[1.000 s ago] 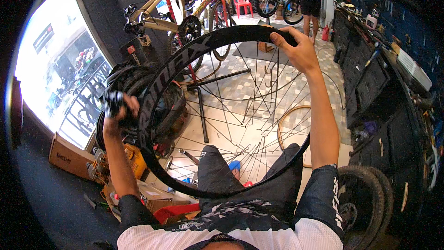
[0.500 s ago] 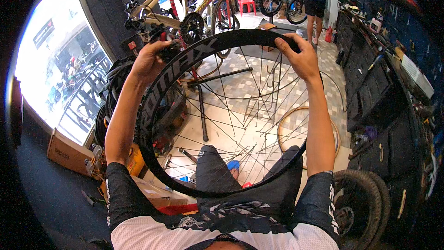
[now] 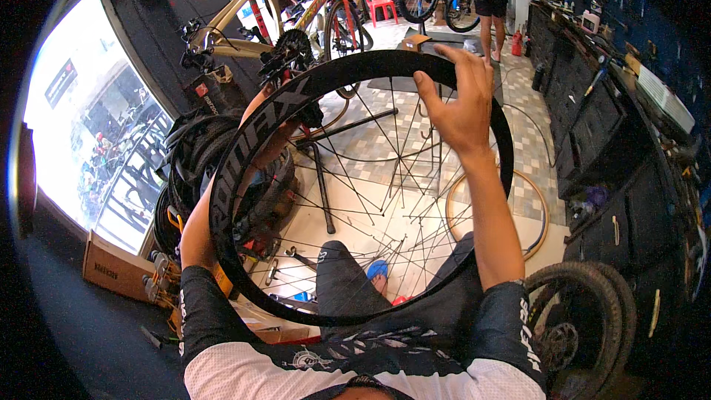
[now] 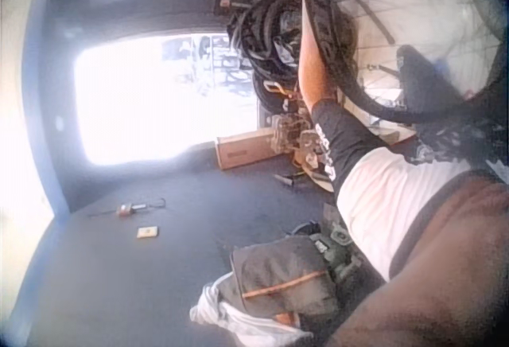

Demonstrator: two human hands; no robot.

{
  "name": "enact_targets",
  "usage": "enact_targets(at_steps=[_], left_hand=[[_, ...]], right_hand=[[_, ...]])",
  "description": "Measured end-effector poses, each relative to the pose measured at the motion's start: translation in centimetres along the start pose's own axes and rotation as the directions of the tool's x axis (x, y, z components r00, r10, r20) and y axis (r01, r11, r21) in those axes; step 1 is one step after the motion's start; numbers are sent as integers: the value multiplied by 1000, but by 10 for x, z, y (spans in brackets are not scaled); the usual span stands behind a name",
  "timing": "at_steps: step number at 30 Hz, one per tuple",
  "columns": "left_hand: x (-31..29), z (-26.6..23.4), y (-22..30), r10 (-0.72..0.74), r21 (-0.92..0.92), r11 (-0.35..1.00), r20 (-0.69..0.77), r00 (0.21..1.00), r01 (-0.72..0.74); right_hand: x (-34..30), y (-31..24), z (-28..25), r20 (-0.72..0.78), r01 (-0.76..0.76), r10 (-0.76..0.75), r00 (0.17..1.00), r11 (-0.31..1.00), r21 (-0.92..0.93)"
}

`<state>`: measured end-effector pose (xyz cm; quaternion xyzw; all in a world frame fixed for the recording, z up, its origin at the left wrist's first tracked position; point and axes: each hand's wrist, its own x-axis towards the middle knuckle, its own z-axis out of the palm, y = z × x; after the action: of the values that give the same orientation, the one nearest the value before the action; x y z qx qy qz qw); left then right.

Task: The person assembles a bicycle wheel by attaching a disc brake rotor to the hub and threading spokes through the rim. The person works on the wheel while sitting on the floor in a bicycle repair shop.

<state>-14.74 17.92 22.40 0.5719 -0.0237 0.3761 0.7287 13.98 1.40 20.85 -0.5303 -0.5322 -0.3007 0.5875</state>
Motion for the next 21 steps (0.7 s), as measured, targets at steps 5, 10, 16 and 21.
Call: enact_targets(at_steps=[5,10,16,21], left_hand=[[-7,-26,-23,-25,-19,999,28,999,26],[-11,-6,-36,-242,137,957,-103,965,255],[-21,38,-24,-415,241,845,-268,870,477],[-24,39,-32,-444,170,847,-294,846,503]], right_hand=[[-28,-67,5,53,136,-159,986,944,301],[-54,-91,36,291,-183,31,956,838,514],[-74,-85,55,429,-439,233,873,757,483],[-91,-83,45,577,-546,225,785,692,472]])
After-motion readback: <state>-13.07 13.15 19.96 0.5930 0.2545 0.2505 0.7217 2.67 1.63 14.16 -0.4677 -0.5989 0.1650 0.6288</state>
